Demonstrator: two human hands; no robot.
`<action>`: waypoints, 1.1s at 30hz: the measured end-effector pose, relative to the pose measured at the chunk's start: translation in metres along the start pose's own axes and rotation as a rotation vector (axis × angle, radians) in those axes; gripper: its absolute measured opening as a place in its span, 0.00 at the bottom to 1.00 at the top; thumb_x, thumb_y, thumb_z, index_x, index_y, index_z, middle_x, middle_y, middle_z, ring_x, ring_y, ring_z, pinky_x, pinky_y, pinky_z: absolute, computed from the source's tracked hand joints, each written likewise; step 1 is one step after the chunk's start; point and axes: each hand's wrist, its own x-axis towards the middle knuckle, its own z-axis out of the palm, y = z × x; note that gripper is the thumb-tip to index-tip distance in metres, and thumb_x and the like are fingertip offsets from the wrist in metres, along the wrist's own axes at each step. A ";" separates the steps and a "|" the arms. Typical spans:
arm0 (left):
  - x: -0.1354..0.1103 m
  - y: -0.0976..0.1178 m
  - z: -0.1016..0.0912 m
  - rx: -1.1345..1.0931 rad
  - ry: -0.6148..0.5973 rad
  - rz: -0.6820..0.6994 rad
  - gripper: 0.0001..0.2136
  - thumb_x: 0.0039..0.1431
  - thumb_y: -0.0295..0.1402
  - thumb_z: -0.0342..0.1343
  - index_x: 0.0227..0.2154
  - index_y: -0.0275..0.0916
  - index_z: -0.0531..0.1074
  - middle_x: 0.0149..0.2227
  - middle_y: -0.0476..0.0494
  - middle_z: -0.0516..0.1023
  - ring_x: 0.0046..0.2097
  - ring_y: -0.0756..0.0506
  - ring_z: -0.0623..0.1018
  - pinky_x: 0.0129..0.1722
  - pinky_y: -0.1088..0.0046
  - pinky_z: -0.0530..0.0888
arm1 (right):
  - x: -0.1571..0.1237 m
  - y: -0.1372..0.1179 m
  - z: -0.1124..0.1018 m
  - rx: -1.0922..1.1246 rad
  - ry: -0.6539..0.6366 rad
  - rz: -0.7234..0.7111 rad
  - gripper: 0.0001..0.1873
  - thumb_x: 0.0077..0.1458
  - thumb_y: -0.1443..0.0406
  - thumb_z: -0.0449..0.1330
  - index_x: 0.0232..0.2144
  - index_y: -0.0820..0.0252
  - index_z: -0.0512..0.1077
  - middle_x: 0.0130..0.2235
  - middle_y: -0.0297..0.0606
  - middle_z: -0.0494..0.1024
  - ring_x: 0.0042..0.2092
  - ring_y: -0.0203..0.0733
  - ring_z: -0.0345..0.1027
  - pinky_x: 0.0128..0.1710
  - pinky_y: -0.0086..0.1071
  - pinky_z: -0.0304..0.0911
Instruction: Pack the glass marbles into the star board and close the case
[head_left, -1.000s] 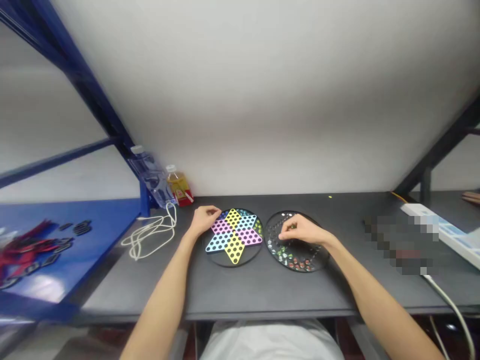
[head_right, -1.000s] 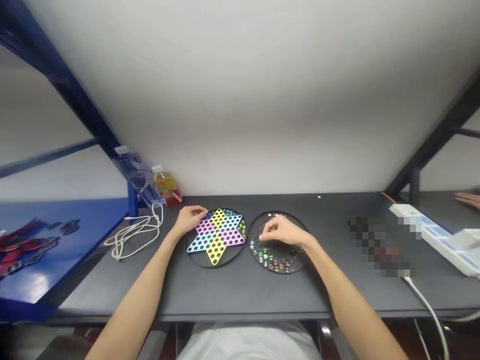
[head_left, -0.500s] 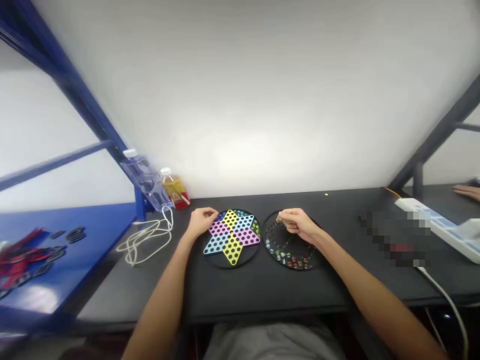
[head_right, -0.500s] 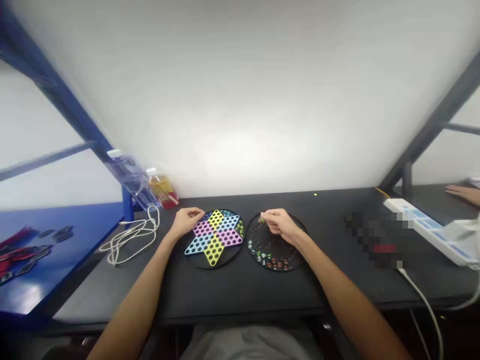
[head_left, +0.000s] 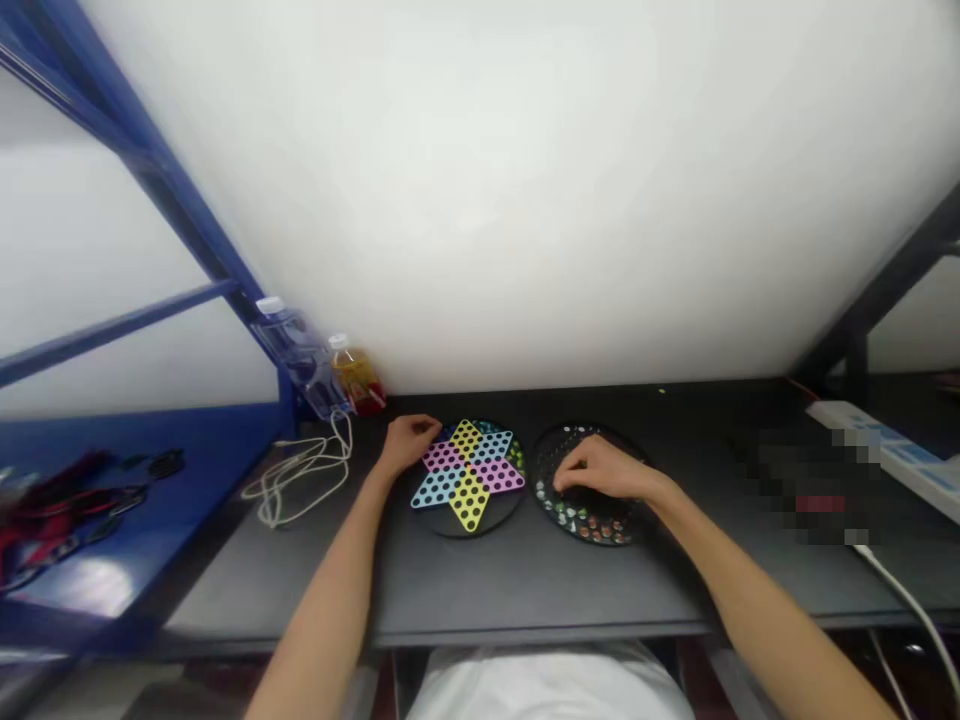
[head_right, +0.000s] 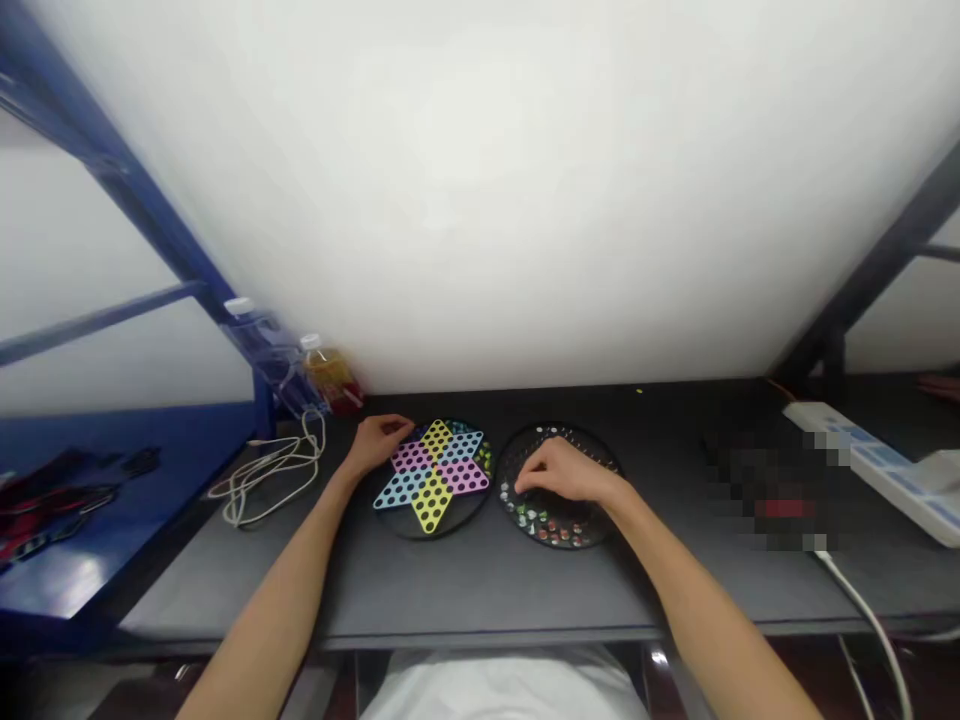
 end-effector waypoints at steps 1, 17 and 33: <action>0.000 0.000 0.000 0.002 0.001 0.001 0.14 0.53 0.40 0.54 0.32 0.38 0.81 0.29 0.45 0.82 0.31 0.45 0.77 0.32 0.73 0.69 | -0.002 -0.002 -0.002 -0.007 -0.023 -0.022 0.14 0.53 0.57 0.61 0.30 0.59 0.82 0.32 0.37 0.82 0.34 0.41 0.73 0.35 0.29 0.63; 0.001 -0.001 -0.001 0.026 0.009 -0.002 0.13 0.53 0.41 0.54 0.31 0.39 0.81 0.28 0.46 0.81 0.29 0.46 0.76 0.29 0.74 0.68 | 0.001 0.007 -0.001 0.057 0.135 -0.027 0.12 0.48 0.58 0.66 0.29 0.61 0.82 0.25 0.35 0.78 0.25 0.35 0.64 0.27 0.28 0.56; 0.002 -0.001 0.000 0.033 0.016 0.016 0.14 0.53 0.41 0.54 0.32 0.40 0.81 0.28 0.46 0.81 0.30 0.46 0.77 0.32 0.73 0.69 | 0.016 0.037 -0.006 0.950 0.458 0.161 0.27 0.51 0.49 0.62 0.15 0.57 0.54 0.15 0.23 0.49 0.16 0.27 0.37 0.14 0.26 0.32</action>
